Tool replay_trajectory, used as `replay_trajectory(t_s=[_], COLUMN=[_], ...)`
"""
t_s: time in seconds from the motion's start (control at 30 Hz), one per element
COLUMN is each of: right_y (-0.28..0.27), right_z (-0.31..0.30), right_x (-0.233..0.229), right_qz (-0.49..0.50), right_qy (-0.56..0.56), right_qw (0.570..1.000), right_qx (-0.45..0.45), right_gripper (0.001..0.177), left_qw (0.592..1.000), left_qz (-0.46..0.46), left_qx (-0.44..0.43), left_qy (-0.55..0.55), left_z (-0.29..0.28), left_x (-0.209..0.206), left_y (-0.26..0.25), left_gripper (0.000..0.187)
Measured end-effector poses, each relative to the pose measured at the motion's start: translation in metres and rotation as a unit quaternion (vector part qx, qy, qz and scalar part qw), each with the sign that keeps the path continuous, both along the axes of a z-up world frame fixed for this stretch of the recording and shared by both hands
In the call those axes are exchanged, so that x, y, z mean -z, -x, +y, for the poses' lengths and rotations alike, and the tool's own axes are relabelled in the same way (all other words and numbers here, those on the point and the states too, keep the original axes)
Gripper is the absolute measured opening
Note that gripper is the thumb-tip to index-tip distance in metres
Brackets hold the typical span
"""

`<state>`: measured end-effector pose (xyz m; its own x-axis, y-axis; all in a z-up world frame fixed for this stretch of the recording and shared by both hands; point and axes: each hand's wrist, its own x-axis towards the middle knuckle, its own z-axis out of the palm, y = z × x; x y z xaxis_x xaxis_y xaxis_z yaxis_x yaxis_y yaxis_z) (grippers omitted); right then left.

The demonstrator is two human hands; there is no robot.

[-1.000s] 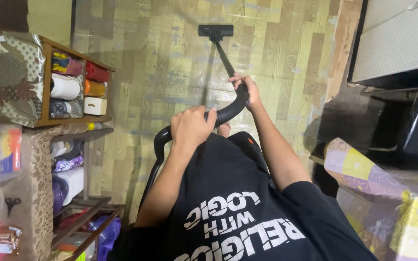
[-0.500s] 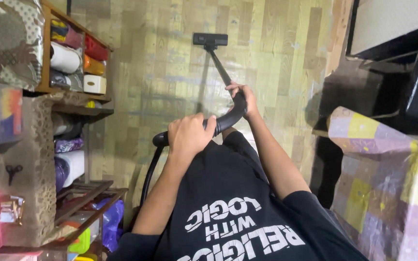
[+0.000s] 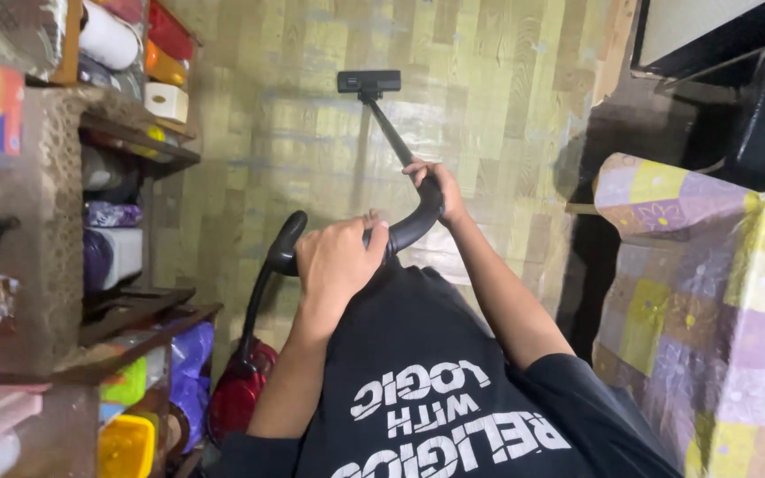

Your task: The person vacuums a tiled floor using a handheld vacuum cleaner with a long wand. They move the vacuum head back and forth across the floor in a repetitive pattern, covering the area between a shelving unit and a covered table.

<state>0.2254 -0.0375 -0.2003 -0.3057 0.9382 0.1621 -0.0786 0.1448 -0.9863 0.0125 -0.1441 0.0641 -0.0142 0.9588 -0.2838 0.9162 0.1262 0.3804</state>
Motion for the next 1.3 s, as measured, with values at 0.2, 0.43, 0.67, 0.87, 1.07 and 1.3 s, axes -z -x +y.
replay_trajectory(t_s=[0.2, 0.43, 0.67, 0.87, 1.07, 1.3], right_y=[-0.014, -0.027, -0.012, 0.007, 0.019, 0.014], right_z=[-0.066, -0.146, -0.199, -0.231, -0.246, -0.231], right_x=[0.051, 0.064, 0.055, 0.021, 0.05, 0.044], right_qz=[0.017, 0.034, 0.03, 0.039, 0.006, 0.005], right_qy=[-0.066, -0.087, -0.044, 0.058, -0.095, -0.122], right_qw=[0.998, 0.996, 0.999, 0.998, 0.995, 0.992], right_qx=[0.003, 0.013, 0.011, 0.002, -0.008, 0.002], right_gripper=[0.005, 0.009, 0.007, 0.023, 0.005, 0.008], left_qw=[0.992, 0.986, 0.981, 0.966, 0.958, 0.956], left_qz=[0.022, 0.02, -0.005, -0.016, 0.004, -0.004], left_qx=[-0.012, -0.024, 0.011, 0.033, 0.024, 0.019], left_qy=[-0.122, -0.164, -0.195, -0.258, -0.285, -0.294], left_z=[-0.08, -0.158, -0.22, -0.251, -0.262, -0.245], left_x=[0.027, 0.012, 0.011, 0.022, 0.034, 0.033], left_y=[-0.017, -0.034, -0.02, 0.001, 0.023, 0.023], left_gripper=[0.053, 0.046, 0.053, 0.05, 0.043, 0.044])
